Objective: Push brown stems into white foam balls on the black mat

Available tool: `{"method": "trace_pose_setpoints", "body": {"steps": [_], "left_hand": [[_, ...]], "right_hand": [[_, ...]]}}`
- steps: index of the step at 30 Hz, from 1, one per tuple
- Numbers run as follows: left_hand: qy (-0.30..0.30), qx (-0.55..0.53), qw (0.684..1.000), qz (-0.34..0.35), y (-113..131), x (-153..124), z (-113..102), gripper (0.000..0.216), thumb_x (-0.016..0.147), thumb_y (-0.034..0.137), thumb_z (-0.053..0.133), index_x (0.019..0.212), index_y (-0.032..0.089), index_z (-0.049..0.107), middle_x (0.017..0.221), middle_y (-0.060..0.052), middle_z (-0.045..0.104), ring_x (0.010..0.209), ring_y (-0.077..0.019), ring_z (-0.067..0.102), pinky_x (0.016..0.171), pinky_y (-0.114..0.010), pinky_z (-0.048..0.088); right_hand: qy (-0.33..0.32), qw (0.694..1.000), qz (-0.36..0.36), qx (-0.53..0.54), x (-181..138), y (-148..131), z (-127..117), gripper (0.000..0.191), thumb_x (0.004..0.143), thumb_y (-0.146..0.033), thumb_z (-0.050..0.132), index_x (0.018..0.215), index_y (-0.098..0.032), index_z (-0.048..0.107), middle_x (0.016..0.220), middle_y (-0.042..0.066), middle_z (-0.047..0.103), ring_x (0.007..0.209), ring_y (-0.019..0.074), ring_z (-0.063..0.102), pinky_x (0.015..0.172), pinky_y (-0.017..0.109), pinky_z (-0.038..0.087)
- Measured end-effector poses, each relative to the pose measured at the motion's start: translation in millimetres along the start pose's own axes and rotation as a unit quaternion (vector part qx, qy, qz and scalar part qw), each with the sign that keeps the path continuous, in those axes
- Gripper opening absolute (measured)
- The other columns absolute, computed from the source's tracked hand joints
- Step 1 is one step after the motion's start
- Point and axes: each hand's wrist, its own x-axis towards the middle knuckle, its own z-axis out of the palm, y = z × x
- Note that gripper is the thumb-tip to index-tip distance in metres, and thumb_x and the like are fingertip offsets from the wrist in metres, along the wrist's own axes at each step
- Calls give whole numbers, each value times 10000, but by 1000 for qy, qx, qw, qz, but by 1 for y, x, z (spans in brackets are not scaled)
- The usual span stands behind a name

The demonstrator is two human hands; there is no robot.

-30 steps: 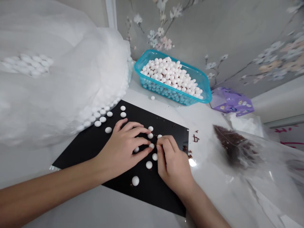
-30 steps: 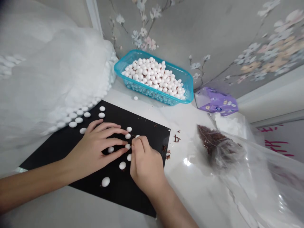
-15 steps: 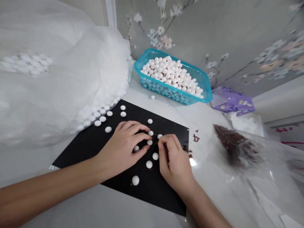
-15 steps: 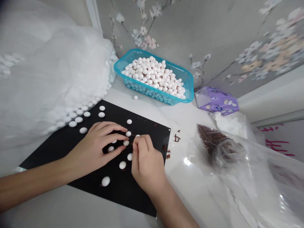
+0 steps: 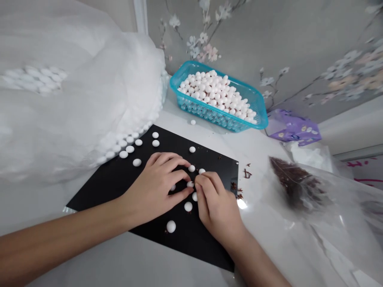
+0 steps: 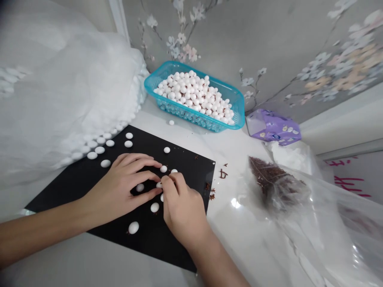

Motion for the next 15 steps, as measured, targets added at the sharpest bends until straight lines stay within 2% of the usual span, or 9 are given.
{"method": "trace_pose_setpoints", "body": {"steps": [8, 15], "left_hand": [[-1, 4, 1000, 0, 0, -1, -1, 151, 825, 356, 552, 831, 227, 631, 1078, 6, 617, 1095, -203, 462, 910, -384, 318], [1, 22, 1000, -17, 2, -1, 0, 121, 792, 323, 569, 761, 209, 596, 1080, -1, 622, 1112, -216, 462, 928, -407, 302]], "right_hand": [[-9, 998, -28, -52, 1, -1, -3, 250, 850, -98, 338, 1002, -180, 519, 909, 65, 566, 542, 109, 546, 400, 206, 337], [-26, 999, -9, -47, 0, -1, -2, 239, 859, -114, 330, 975, -189, 526, 936, 63, 561, 522, 97, 516, 408, 202, 321]]}}
